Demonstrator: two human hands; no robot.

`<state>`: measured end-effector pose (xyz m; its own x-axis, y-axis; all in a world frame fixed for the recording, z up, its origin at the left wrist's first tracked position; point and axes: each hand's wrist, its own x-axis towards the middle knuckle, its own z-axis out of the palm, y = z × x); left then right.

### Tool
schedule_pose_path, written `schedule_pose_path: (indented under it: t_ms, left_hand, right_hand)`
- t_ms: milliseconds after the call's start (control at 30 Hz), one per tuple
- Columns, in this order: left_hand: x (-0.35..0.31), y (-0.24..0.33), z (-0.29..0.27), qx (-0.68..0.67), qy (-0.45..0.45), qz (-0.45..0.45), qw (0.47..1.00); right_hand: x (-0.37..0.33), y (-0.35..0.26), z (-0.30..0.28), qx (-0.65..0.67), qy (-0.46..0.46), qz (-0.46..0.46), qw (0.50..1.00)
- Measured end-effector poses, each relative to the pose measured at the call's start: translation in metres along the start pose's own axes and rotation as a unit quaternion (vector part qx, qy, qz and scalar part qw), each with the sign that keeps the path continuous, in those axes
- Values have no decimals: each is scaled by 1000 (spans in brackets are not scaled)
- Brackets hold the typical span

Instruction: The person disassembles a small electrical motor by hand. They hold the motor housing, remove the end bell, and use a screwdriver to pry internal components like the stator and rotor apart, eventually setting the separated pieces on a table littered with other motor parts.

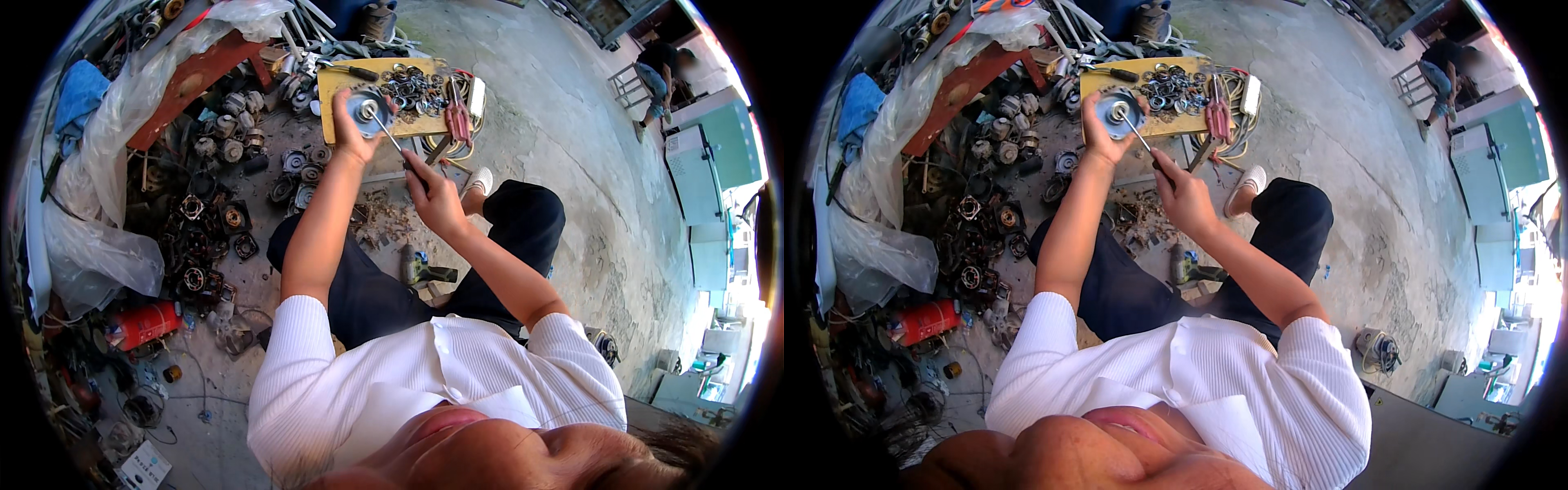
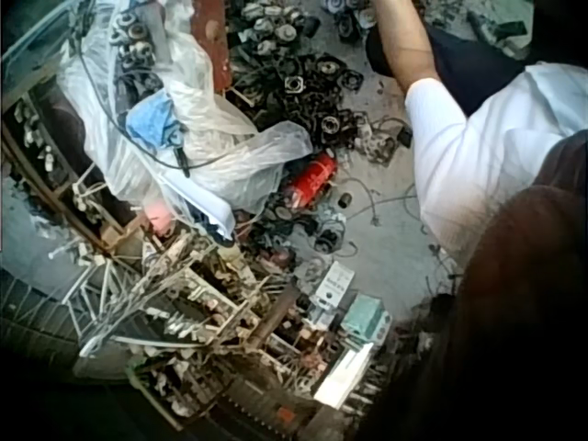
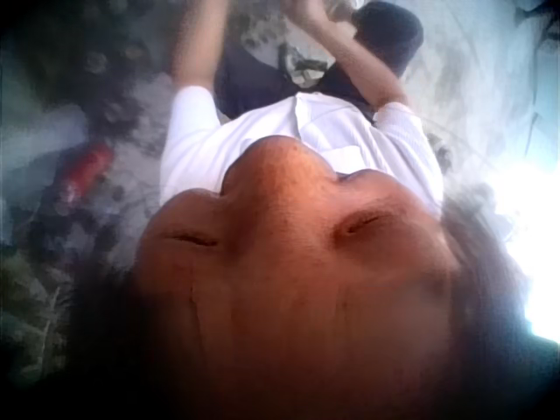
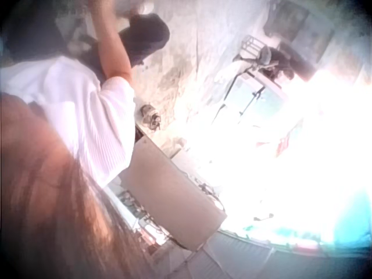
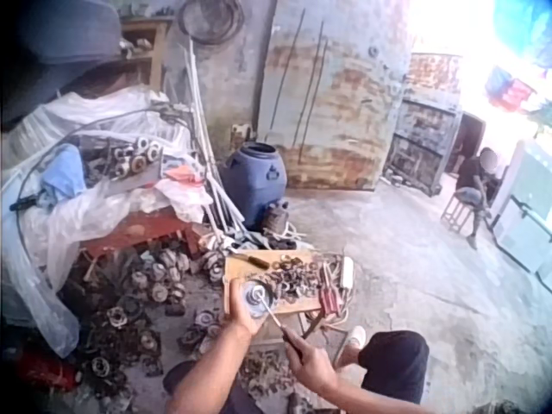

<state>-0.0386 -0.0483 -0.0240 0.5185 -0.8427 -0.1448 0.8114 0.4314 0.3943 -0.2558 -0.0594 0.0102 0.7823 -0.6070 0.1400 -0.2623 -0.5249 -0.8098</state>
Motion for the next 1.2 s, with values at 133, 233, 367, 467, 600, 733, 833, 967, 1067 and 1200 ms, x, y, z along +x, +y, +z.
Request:
schedule_pose_path:
  t_ms: [133,233,367,467,600,733,833,967,1067,1200]
  left_hand:
    - [-3,-2,11,43,20,13,999]
    - [-8,12,9,8,42,-25,999]
    - [-8,11,11,-7,42,-29,999]
    - [-7,9,9,-5,69,-8,998]
    - [-6,11,7,11,120,-10,993]
    - [-2,9,0,36,77,-56,995]
    - [5,-2,-1,9,-9,-133,991]
    - [18,-19,5,-5,-57,-180,982]
    - [32,-25,1,10,-68,-185,980]
    - [56,-29,-17,2,-43,-163,986]
  right_hand:
    - [21,-5,-4,13,-39,-2,999]
    - [23,-13,-12,61,-56,9,997]
    - [26,-9,-25,98,-72,31,992]
    - [30,-21,-44,114,-86,63,988]
    - [62,-20,-84,-37,-49,8,998]
    - [111,-17,-105,-237,-151,35,959]
    - [134,-9,-106,-274,-182,42,944]
    - [139,0,-98,-290,-175,5,941]
    - [132,-5,-99,-296,-163,13,941]
    - [111,-16,-111,-304,-144,21,942]
